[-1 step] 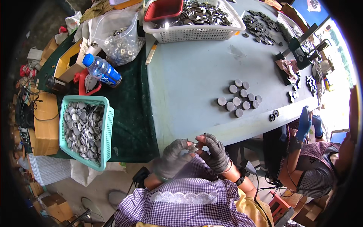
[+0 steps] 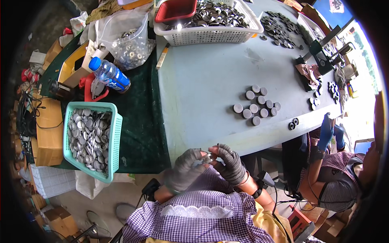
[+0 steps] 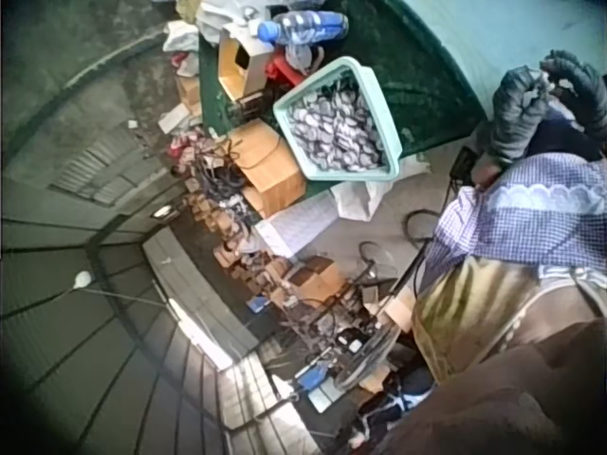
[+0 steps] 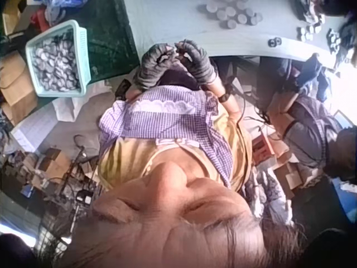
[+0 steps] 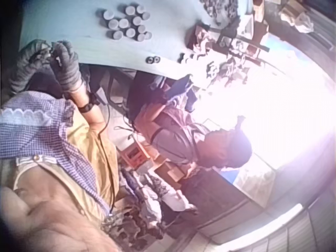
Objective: Assembling and sorting small metal bearings or spacers at a factory workbench and then fetching a kettle.
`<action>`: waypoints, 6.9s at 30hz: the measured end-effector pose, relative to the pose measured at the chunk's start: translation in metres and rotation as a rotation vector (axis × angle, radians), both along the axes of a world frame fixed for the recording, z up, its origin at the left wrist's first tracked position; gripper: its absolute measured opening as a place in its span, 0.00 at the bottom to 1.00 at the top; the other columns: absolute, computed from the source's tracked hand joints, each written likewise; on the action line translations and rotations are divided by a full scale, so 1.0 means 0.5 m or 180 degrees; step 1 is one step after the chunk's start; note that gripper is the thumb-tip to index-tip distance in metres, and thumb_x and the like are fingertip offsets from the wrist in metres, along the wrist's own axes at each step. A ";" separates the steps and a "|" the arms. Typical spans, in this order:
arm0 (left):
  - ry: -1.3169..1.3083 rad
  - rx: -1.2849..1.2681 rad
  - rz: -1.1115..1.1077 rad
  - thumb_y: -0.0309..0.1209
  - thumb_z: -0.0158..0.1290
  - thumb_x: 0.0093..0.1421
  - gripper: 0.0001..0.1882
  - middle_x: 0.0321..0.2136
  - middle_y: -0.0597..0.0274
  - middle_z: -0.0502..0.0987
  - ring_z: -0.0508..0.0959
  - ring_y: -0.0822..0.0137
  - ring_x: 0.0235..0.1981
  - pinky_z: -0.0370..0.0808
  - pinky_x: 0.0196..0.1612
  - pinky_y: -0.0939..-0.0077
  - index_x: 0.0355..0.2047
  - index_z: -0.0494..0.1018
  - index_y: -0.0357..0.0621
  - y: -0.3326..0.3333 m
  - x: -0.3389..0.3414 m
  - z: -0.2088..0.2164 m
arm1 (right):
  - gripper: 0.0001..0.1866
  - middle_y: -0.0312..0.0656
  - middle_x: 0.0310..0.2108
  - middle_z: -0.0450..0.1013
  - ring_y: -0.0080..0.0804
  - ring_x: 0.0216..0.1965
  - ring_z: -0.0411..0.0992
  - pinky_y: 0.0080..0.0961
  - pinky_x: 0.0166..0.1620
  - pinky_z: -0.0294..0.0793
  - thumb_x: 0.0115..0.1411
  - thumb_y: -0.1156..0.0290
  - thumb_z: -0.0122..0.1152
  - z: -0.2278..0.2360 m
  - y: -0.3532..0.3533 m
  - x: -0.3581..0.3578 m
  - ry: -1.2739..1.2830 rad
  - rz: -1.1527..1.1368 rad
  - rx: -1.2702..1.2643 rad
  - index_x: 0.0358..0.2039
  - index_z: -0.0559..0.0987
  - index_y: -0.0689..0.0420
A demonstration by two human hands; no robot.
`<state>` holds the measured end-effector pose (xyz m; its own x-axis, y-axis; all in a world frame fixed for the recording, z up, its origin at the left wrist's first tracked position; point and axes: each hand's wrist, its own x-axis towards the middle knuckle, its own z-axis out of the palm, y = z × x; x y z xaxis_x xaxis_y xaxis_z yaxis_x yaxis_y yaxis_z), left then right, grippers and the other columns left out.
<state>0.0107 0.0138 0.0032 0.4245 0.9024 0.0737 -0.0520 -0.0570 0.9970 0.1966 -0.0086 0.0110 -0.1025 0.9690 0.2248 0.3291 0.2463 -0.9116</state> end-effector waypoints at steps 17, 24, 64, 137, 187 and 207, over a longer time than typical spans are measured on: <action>0.0629 0.0919 0.0046 0.24 0.61 0.50 0.16 0.34 0.54 0.77 0.79 0.60 0.34 0.76 0.37 0.71 0.41 0.73 0.38 0.013 -0.007 0.031 | 0.16 0.50 0.36 0.73 0.46 0.34 0.75 0.32 0.36 0.75 0.52 0.76 0.63 -0.015 -0.006 0.003 -0.0456 0.0258 0.0567 0.41 0.72 0.62; 0.0393 0.1651 0.0344 0.24 0.61 0.50 0.16 0.33 0.55 0.75 0.79 0.58 0.32 0.75 0.32 0.72 0.40 0.73 0.41 0.016 -0.017 0.003 | 0.14 0.49 0.36 0.72 0.47 0.34 0.73 0.36 0.37 0.74 0.51 0.74 0.62 -0.007 -0.007 -0.015 -0.0785 0.0082 0.0181 0.39 0.73 0.57; 0.0462 0.0758 -0.0024 0.30 0.57 0.53 0.09 0.26 0.60 0.74 0.75 0.61 0.28 0.72 0.33 0.70 0.34 0.73 0.41 0.067 0.015 -0.060 | 0.08 0.46 0.29 0.73 0.42 0.30 0.72 0.34 0.36 0.72 0.58 0.70 0.60 -0.185 -0.002 0.010 -0.0588 -0.0689 0.0832 0.36 0.74 0.60; -0.0599 -0.1646 -0.1444 0.26 0.53 0.60 0.14 0.33 0.60 0.73 0.76 0.70 0.30 0.77 0.34 0.73 0.44 0.67 0.33 0.164 0.100 -0.129 | 0.11 0.48 0.31 0.73 0.39 0.35 0.73 0.37 0.40 0.72 0.53 0.71 0.64 0.345 0.046 -0.288 0.2326 0.3990 0.2081 0.34 0.76 0.63; 0.1407 -0.0765 -0.0525 0.32 0.55 0.55 0.13 0.33 0.57 0.79 0.79 0.67 0.29 0.76 0.38 0.72 0.39 0.75 0.36 0.176 0.179 -0.081 | 0.10 0.40 0.31 0.72 0.28 0.33 0.69 0.23 0.41 0.70 0.63 0.69 0.55 0.070 0.011 0.067 0.1246 0.0780 -0.0106 0.42 0.75 0.61; 0.3696 0.2303 -0.1140 0.67 0.55 0.41 0.60 0.65 0.42 0.44 0.41 0.45 0.67 0.38 0.66 0.47 0.65 0.48 0.42 0.235 0.410 -0.027 | 0.11 0.51 0.40 0.71 0.51 0.38 0.71 0.41 0.40 0.73 0.55 0.74 0.54 -0.023 0.142 0.424 -0.1581 -0.2960 0.0426 0.40 0.73 0.56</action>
<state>0.2155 0.1311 -0.0105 0.7573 0.6484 -0.0775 0.6456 -0.7254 0.2387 0.4084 0.0626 -0.0004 0.5565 0.6840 0.4718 0.7674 -0.2053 -0.6075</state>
